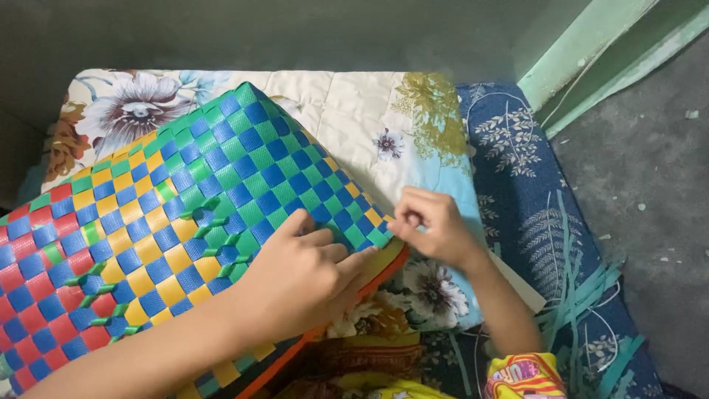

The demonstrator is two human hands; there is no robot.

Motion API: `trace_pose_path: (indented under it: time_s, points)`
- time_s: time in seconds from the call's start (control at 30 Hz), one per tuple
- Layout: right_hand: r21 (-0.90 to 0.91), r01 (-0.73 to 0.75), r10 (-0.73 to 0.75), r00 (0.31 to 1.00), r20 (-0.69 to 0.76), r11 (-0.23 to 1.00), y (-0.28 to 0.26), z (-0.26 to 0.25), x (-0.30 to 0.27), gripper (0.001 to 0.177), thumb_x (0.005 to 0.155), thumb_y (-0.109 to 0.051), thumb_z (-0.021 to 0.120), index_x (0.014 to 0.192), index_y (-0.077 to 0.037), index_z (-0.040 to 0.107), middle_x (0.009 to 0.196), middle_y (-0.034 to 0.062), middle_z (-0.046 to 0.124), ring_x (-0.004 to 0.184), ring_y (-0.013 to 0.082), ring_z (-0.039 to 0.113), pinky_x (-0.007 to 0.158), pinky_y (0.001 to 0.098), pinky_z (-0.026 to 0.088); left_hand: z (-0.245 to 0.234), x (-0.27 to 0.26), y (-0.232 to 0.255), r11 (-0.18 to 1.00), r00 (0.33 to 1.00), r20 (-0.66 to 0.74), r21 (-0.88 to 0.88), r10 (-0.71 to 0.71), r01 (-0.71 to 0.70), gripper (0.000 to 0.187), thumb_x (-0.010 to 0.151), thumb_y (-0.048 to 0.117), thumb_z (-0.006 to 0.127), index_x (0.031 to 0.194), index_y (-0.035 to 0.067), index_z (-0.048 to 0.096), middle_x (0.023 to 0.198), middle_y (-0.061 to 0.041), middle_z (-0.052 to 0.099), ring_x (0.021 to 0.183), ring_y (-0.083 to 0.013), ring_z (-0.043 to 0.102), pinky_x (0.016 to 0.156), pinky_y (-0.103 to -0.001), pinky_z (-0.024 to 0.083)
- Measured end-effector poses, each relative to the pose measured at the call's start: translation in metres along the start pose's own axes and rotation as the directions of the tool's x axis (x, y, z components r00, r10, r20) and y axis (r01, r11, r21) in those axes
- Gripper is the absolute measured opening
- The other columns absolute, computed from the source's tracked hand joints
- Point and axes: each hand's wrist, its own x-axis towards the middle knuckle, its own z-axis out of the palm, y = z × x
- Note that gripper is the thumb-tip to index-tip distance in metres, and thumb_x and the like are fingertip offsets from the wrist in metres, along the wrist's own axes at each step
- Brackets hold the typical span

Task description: A person is manually weaving and finishing a colorful plastic bag by tucking in plastic strips.

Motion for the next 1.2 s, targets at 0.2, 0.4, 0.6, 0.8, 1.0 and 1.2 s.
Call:
trace_pose_path:
  time_s: [0.2, 0.4, 0.6, 0.8, 1.0, 1.2]
  points:
    - [-0.103, 0.018, -0.020, 0.999, -0.025, 0.994, -0.024, 0.001, 0.002, 0.033, 0.091, -0.031, 0.064, 0.073, -0.006, 0.052, 0.072, 0.0027, 0.046, 0.058, 0.0153, 0.039, 0.055, 0.0294, 0.034, 0.003, -0.002, 0.004, 0.987, 0.994, -0.038, 0.130, 0.098, -0.093, 0.045, 0.085, 0.022, 0.069, 0.125, 0.001, 0.073, 0.067, -0.005, 0.062, 0.059, -0.0205, 0.056, 0.079, -0.035, 0.038]
    - [-0.074, 0.053, -0.059, 0.995, -0.078, 0.996, -0.036, 0.003, -0.001, 0.025, 0.089, -0.012, 0.068, 0.070, -0.005, 0.053, 0.066, 0.0019, 0.046, 0.054, 0.0132, 0.037, 0.052, 0.0272, 0.031, 0.003, -0.002, 0.005, 0.979, 0.990, -0.071, 0.171, 0.123, -0.110, 0.042, 0.087, 0.021, 0.068, 0.124, 0.001, 0.072, 0.066, -0.004, 0.058, 0.058, -0.0196, 0.052, 0.077, -0.034, 0.037]
    - [0.313, -0.024, 0.036, 0.999, -0.031, 0.950, -0.021, 0.003, -0.007, 0.019, 0.094, -0.005, 0.064, 0.075, -0.002, 0.060, 0.072, 0.0017, 0.051, 0.065, 0.0126, 0.039, 0.062, 0.0250, 0.034, 0.003, -0.005, 0.006, 0.973, 0.986, -0.041, 0.177, 0.160, -0.150, 0.041, 0.082, 0.016, 0.067, 0.119, 0.001, 0.073, 0.074, -0.004, 0.059, 0.062, -0.0196, 0.054, 0.077, -0.033, 0.038]
    - [0.397, -0.135, 0.125, 0.991, 0.049, 0.908, -0.022, -0.001, -0.008, 0.017, 0.091, 0.001, 0.063, 0.075, -0.002, 0.063, 0.074, 0.0013, 0.055, 0.068, 0.0121, 0.043, 0.064, 0.0249, 0.036, 0.005, -0.006, 0.006, 0.970, 0.986, -0.040, 0.191, 0.163, -0.152, 0.038, 0.082, 0.015, 0.069, 0.117, 0.001, 0.073, 0.075, -0.004, 0.061, 0.063, -0.0194, 0.056, 0.079, -0.033, 0.039]
    - [0.723, -0.249, 0.268, 0.959, 0.090, 0.645, -0.004, 0.013, -0.014, 0.018, 0.094, -0.005, 0.057, 0.076, -0.004, 0.059, 0.079, 0.0022, 0.050, 0.074, 0.0115, 0.042, 0.073, 0.0234, 0.034, 0.004, -0.007, 0.008, 0.960, 0.988, -0.025, 0.238, 0.155, -0.145, 0.037, 0.084, 0.016, 0.067, 0.120, 0.004, 0.072, 0.076, -0.003, 0.061, 0.063, -0.0184, 0.057, 0.080, -0.032, 0.039]
    - [0.931, -0.255, 0.441, 0.889, 0.119, 0.263, 0.015, 0.017, -0.014, 0.020, 0.095, -0.007, 0.059, 0.075, -0.009, 0.057, 0.059, -0.0055, 0.044, 0.046, 0.0030, 0.025, 0.043, 0.0195, 0.017, 0.001, -0.006, 0.008, 0.958, 0.989, -0.013, 0.250, 0.148, -0.140, 0.040, 0.085, 0.018, 0.068, 0.122, 0.004, 0.072, 0.075, -0.003, 0.062, 0.062, -0.0175, 0.055, 0.080, -0.032, 0.039]
